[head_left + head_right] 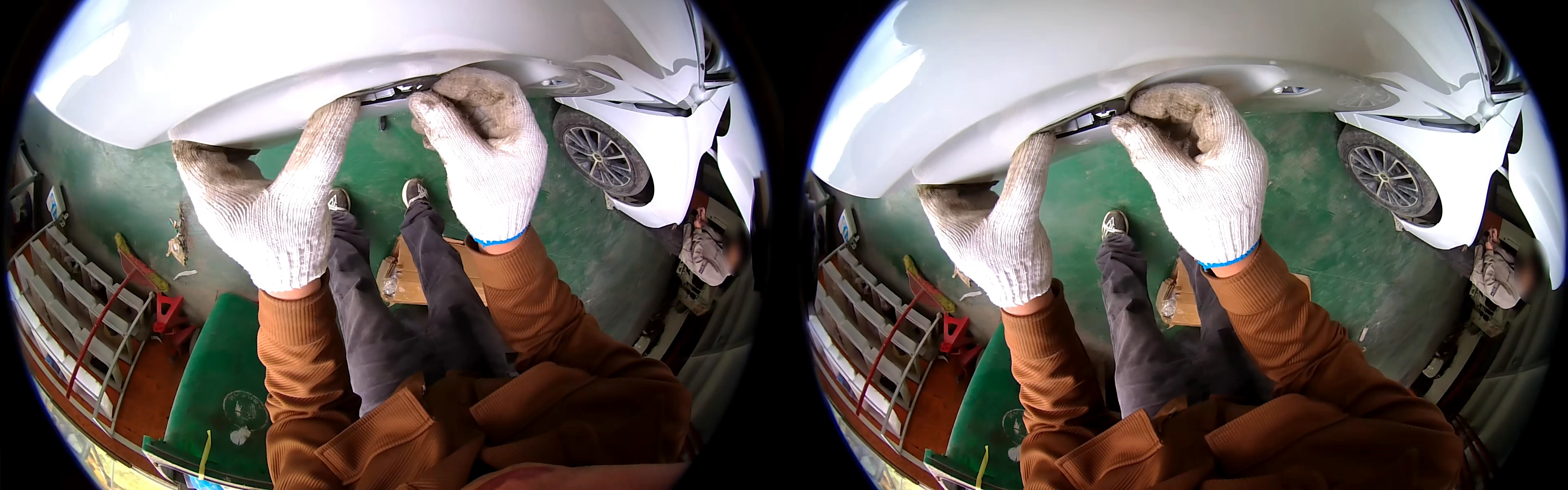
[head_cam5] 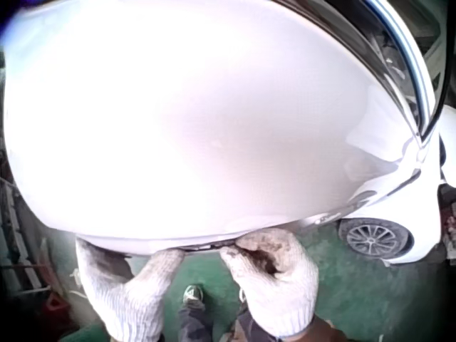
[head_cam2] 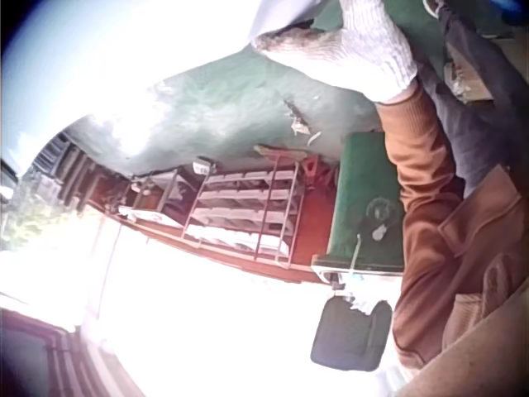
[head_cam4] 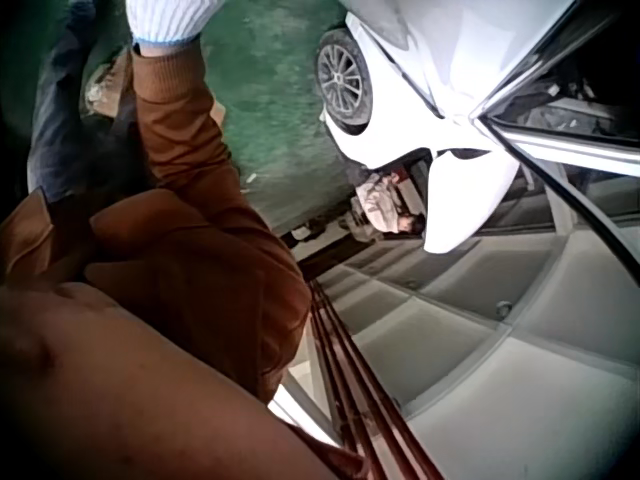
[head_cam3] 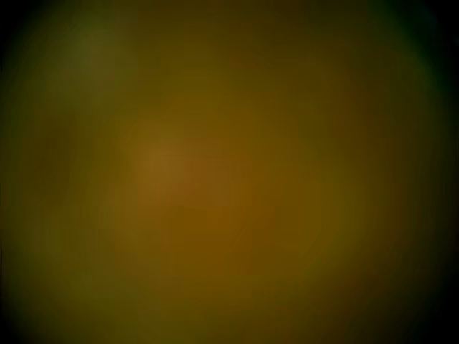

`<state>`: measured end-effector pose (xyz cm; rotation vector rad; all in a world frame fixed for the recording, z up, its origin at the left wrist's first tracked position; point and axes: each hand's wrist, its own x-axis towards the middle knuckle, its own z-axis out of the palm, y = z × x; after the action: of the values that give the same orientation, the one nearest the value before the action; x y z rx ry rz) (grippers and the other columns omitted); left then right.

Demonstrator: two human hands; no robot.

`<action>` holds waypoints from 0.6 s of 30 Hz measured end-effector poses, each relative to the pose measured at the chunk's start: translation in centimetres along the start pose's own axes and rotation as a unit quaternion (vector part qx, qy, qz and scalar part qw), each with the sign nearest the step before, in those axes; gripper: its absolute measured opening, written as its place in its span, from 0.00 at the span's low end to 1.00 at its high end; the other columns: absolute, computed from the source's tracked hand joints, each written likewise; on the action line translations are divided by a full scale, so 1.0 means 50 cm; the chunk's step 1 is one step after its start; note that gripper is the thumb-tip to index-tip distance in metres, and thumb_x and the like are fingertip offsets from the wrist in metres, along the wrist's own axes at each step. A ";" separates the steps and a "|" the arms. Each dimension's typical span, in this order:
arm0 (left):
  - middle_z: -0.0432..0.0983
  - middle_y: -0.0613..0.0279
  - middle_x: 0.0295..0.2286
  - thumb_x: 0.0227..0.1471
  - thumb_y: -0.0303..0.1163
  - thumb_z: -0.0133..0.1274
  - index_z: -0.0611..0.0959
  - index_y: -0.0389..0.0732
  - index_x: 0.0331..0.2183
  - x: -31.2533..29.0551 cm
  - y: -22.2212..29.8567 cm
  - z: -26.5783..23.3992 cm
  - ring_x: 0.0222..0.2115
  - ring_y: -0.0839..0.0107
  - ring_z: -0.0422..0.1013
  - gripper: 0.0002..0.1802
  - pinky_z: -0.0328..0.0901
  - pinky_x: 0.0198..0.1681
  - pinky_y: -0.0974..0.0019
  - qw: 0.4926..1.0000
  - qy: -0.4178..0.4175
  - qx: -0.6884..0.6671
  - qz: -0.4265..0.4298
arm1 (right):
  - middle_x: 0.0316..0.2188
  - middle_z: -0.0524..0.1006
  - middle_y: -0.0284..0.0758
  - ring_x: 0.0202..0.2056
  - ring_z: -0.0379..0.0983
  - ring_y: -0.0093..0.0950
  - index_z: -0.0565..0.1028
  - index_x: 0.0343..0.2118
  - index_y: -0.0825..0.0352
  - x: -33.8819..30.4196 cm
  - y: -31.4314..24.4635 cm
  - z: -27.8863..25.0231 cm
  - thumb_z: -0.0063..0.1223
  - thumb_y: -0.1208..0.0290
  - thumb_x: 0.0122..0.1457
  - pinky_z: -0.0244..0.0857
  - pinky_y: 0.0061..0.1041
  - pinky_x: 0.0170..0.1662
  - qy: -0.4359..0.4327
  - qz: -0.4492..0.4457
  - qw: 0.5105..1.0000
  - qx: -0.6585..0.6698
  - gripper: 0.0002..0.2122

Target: The person installs a black rubber weather stripping along the edge of a white car door frame. They then use a screwdriver to secure a metal door latch mechanism into the door panel. Finally, they attach a white plastic door handle cover to the exterior of the door.

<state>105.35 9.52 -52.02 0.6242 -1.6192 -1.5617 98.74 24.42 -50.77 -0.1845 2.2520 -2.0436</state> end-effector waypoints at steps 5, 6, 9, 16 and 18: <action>0.78 0.55 0.47 0.37 0.22 0.81 0.75 0.33 0.55 0.000 -0.003 -0.006 0.47 0.68 0.75 0.44 0.71 0.55 0.62 1.000 -0.016 0.004 0.002 | 0.34 0.85 0.35 0.33 0.80 0.18 0.81 0.41 0.72 0.007 -0.016 -0.004 0.70 0.80 0.58 0.76 0.18 0.36 -0.016 0.036 0.999 0.023 0.10; 0.78 0.55 0.47 0.37 0.22 0.81 0.75 0.32 0.55 -0.002 -0.003 -0.006 0.47 0.68 0.75 0.44 0.71 0.55 0.62 1.000 -0.017 0.006 0.002 | 0.34 0.85 0.35 0.32 0.80 0.18 0.81 0.41 0.73 0.007 -0.021 -0.007 0.70 0.80 0.59 0.76 0.18 0.36 -0.023 0.047 0.997 0.061 0.10; 0.78 0.56 0.47 0.36 0.22 0.81 0.75 0.32 0.54 -0.004 -0.008 -0.006 0.46 0.69 0.75 0.44 0.71 0.53 0.63 1.000 -0.018 0.014 0.004 | 0.34 0.85 0.35 0.33 0.80 0.18 0.81 0.41 0.73 0.005 -0.027 -0.006 0.70 0.80 0.59 0.77 0.18 0.37 -0.025 0.039 0.999 0.017 0.10; 0.73 0.62 0.37 0.36 0.30 0.84 0.75 0.33 0.44 -0.015 -0.029 -0.008 0.38 0.74 0.69 0.39 0.68 0.44 0.69 0.999 0.000 0.028 0.041 | 0.33 0.85 0.35 0.32 0.80 0.18 0.80 0.40 0.72 0.005 -0.017 -0.003 0.74 0.77 0.56 0.77 0.20 0.35 -0.041 -0.020 0.999 -0.017 0.12; 0.72 0.65 0.36 0.36 0.32 0.84 0.75 0.34 0.43 -0.018 -0.034 -0.009 0.36 0.74 0.67 0.39 0.67 0.41 0.70 0.996 0.005 0.061 0.058 | 0.31 0.85 0.34 0.31 0.80 0.18 0.80 0.39 0.72 0.011 -0.016 -0.004 0.75 0.77 0.55 0.77 0.20 0.34 -0.036 -0.030 0.997 -0.058 0.13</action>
<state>105.95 9.76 -53.87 0.5909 -1.7228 -1.3813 98.20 24.44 -49.94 -0.3342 2.3499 -1.9003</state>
